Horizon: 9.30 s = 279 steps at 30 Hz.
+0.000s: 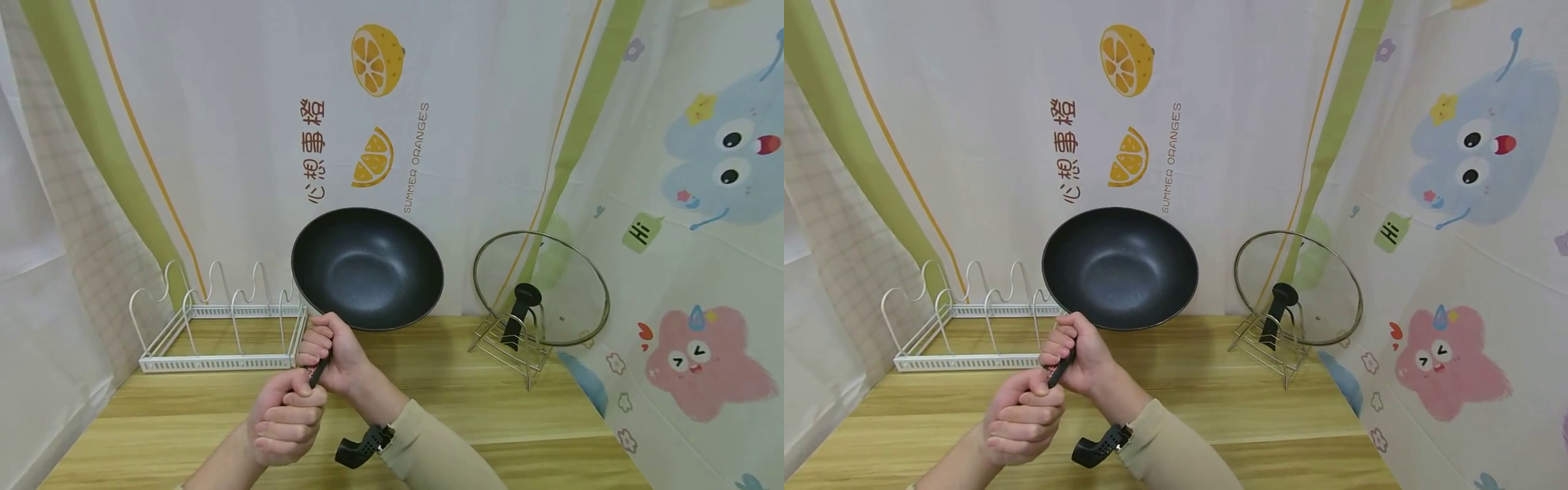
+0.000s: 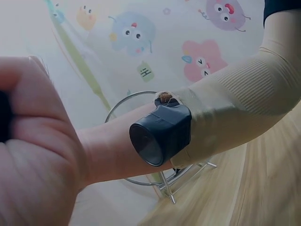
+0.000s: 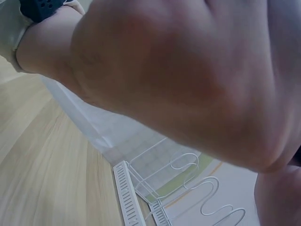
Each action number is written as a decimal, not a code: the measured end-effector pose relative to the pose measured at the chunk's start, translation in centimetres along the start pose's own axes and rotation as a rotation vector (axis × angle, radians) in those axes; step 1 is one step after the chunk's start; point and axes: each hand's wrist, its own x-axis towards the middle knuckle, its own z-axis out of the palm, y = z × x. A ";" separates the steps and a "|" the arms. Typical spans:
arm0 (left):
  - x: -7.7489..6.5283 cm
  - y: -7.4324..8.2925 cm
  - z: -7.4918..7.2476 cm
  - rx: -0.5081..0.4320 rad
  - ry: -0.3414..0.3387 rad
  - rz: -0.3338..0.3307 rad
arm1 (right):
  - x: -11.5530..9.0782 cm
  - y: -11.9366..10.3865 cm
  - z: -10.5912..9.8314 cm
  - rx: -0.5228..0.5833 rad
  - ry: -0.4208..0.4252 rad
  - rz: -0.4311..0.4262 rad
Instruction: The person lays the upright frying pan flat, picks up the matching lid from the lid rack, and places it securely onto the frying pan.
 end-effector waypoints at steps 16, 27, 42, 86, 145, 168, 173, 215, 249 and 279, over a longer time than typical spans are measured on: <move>0.2 0.1 -0.8 -0.034 -0.011 -0.025 | -0.7 -0.3 -0.4 -0.037 0.088 -0.014; 0.2 -0.2 -1.4 -0.040 0.026 -0.029 | -1.4 -0.5 -0.8 -0.075 0.145 -0.022; 0.4 -0.9 -2.1 -0.047 0.048 -0.032 | -2.5 -0.5 -1.4 -0.096 0.208 -0.011; 0.3 -3.9 -5.7 -0.125 0.059 -0.009 | -5.0 0.9 -5.6 -0.124 0.355 0.016; -1.2 -5.6 -10.0 -0.190 0.105 0.075 | -5.4 1.8 -10.7 -0.137 0.433 0.039; -1.6 -5.6 -10.5 -0.202 0.115 0.066 | -5.3 2.0 -11.3 -0.128 0.443 0.039; -1.7 -5.6 -10.5 -0.196 0.115 0.059 | -5.4 2.2 -11.3 -0.128 0.442 0.043; -2.7 -6.0 -9.2 -0.010 0.420 0.139 | -4.5 2.6 -12.0 -0.191 0.536 0.001; -3.2 -5.4 -7.4 0.408 0.870 0.001 | -7.8 1.0 -12.8 -0.258 0.330 0.155; -7.6 -2.0 -3.2 1.028 1.362 0.077 | -20.7 -9.8 -16.3 -0.688 0.337 0.067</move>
